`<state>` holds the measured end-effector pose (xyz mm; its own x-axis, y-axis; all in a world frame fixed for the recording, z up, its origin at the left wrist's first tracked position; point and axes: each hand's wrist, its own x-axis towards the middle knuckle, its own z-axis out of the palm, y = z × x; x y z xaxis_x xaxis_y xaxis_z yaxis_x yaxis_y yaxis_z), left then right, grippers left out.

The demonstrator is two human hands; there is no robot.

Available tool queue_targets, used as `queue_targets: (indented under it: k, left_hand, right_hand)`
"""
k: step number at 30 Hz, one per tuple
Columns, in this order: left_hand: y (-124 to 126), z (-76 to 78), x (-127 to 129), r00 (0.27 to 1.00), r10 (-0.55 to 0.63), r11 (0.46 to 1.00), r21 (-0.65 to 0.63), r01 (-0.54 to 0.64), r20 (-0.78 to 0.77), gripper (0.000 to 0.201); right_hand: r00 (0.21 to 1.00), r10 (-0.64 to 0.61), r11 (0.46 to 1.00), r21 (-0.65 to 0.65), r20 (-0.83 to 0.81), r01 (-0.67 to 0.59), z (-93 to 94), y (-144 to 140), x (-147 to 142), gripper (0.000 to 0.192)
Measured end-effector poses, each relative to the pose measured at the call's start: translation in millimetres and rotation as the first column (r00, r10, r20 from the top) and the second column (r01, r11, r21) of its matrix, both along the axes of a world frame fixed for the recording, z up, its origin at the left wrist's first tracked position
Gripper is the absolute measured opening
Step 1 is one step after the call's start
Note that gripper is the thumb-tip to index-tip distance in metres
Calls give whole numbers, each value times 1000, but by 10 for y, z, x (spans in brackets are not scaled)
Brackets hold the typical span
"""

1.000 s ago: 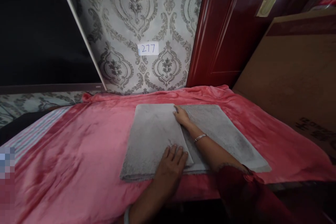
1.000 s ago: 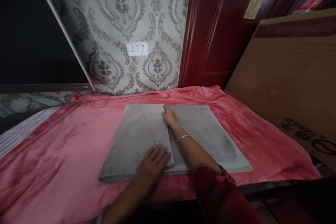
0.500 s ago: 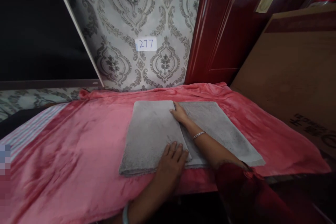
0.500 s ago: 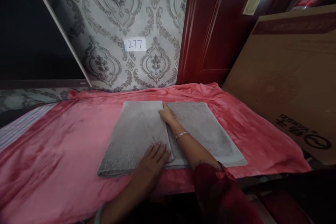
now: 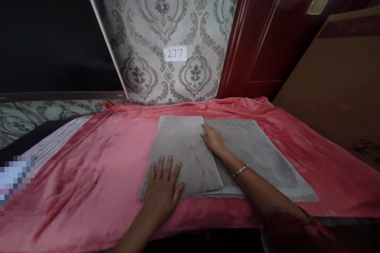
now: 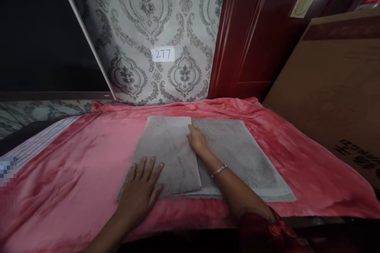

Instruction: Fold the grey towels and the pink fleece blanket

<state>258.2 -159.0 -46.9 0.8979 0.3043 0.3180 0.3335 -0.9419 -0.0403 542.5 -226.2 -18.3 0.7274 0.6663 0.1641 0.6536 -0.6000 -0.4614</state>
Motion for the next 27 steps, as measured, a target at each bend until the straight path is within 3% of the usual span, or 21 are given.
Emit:
queue_targets:
  k: [3,6,11,14,17,20,22,25,27]
  left_hand:
    - [30,106,2,999,-13,998,-70,11,-32,55]
    - [117,247,29,998,-43,991,-129,35,-56,54]
    - [195,201,33,994,-80,995,-72,74,-76,61]
    - [211,218,-36,987,-108,990,-105,96,-121,62]
    - [331,462,-27,979,-157,960,-251,121,-128,49]
    - [610,782,214,990,-141,906,-401,134,12,45]
    - [845,909,500,985,-162,893,-416,171,57,50]
    - [1159,886,959,973,-207,928,-337,161,-103,55]
    - [1297,763,1179,962,-153,962,-255,93,-226,59]
  right_hand:
    - [998,34,999,-31,57,-33,113,-11,-96,56]
    - [965,199,979,-67,170,-190,202,-27,-313,64]
    - [834,536,841,-178,132,-511,92,-124,-736,69]
    - [815,573,811,-204,89,-548,15,-184,-822,67]
    - [822,568,809,-217,49,-546,64,-189,-826,67]
    - [791,611,779,-198,23,-596,161,-155,-878,68]
    - [724,689,719,-160,37,-676,181,-137,-955,70]
    - [634,773,632,-137,32,-763,126,-143,-1071,72]
    - [632,775,629,-131,23,-767,74,-165,-1113,71]
